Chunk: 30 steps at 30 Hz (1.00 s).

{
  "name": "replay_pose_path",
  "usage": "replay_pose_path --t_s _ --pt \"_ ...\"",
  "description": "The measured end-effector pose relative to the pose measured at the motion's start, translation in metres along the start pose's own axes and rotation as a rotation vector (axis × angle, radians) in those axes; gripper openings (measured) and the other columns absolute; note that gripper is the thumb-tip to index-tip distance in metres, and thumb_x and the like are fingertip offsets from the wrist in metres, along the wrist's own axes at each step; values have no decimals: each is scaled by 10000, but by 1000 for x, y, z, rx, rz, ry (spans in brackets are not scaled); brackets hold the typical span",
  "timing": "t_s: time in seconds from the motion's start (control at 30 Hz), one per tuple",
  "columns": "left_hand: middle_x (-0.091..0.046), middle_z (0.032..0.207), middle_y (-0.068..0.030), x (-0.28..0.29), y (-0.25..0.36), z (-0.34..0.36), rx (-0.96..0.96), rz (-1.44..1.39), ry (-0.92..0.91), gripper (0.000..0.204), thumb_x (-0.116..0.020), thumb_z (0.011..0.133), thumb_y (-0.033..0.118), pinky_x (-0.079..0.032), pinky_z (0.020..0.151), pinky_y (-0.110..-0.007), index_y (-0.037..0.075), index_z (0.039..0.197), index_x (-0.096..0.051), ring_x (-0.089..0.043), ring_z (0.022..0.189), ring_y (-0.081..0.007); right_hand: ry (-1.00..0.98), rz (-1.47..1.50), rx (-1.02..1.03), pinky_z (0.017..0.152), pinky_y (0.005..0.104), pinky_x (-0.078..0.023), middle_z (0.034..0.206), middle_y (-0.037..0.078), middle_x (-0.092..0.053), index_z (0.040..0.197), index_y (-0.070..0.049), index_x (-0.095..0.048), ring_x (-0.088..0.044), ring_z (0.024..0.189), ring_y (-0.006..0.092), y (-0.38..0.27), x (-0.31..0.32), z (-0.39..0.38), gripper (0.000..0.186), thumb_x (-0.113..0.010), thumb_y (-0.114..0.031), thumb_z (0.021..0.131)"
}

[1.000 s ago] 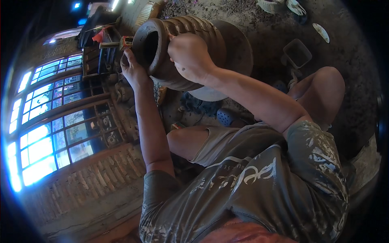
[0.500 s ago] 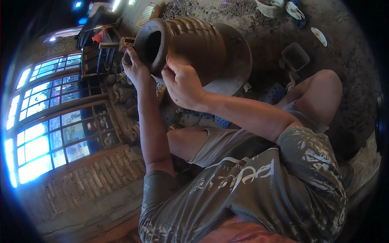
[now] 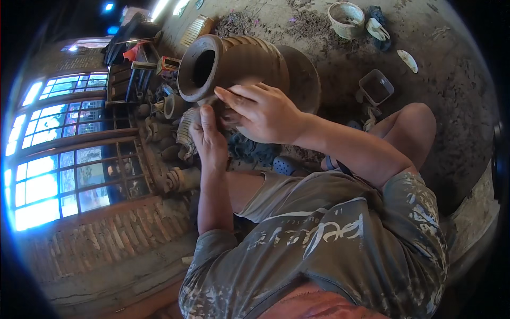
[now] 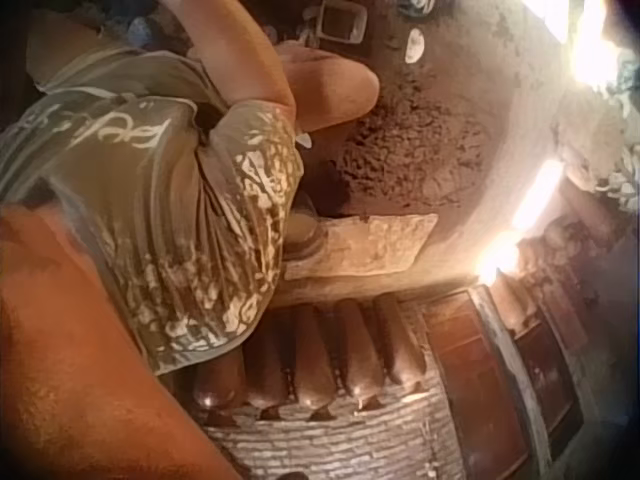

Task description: The person shapes a clay pot on a pottery wheel by using hands to smooth the interior and exterior walls and using a curved tool to scrape and refine the shape.

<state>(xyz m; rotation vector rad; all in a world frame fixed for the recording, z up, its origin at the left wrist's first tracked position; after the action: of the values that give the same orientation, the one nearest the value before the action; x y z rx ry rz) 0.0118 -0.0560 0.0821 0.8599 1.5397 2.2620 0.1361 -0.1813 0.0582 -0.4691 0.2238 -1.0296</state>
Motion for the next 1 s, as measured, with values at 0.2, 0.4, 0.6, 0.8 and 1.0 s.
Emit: replay_pose_path --t_s 0.2,0.4,0.6,0.8,1.0 --pt "-693 845 13 -12 -31 -15 326 -242 -156 417 -604 1089 459 -408 605 -229 60 1075 -727 -551 688 -52 -246 19 8 886 400 -602 1078 106 -683 1300 5 -670 -700 1028 288 11 5 -17 469 -757 -90 850" --pt "-670 955 12 -29 -22 -14 181 -126 -160 316 -595 1103 313 -412 685 -220 58 1278 -662 -538 801 -44 -69 249 -434 850 405 -612 1002 178 -752 1119 23 -738 -758 966 319 19 5 -22 250 -782 -99 906" --pt "-652 1086 -10 -13 -55 -12 62 -136 4 304 -595 1107 307 -422 700 -225 42 1250 -637 -534 838 -60 -175 501 -763 803 279 -604 999 99 -778 1064 49 -741 -730 912 96 39 -15 -41 135 -771 5 940" --pt "-546 1416 -147 6 -72 25 -82 -463 528 579 -561 1124 437 -383 1143 -350 -15 1447 -397 -513 1294 -193 -93 187 -338 767 286 -606 978 98 -772 1040 6 -758 -741 832 130 37 -11 0 110 -781 -5 933" --pt "-519 1477 -158 -11 -81 45 -111 -473 579 599 -468 1134 517 -448 1120 -403 25 1468 -396 -533 1332 -252 -174 -180 172 795 355 -594 971 73 -717 1006 -39 -767 -701 882 251 31 -33 26 201 -810 -13 811"
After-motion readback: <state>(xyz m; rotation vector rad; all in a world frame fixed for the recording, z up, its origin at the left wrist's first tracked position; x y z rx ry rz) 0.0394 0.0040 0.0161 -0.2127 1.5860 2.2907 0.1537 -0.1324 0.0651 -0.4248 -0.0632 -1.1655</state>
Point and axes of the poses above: each hand's wrist, its own z-axis towards the middle knuckle, its own x-axis out of the back of the hand, y = z × x, the point moved 5 cm from there along z, towards the middle knuckle
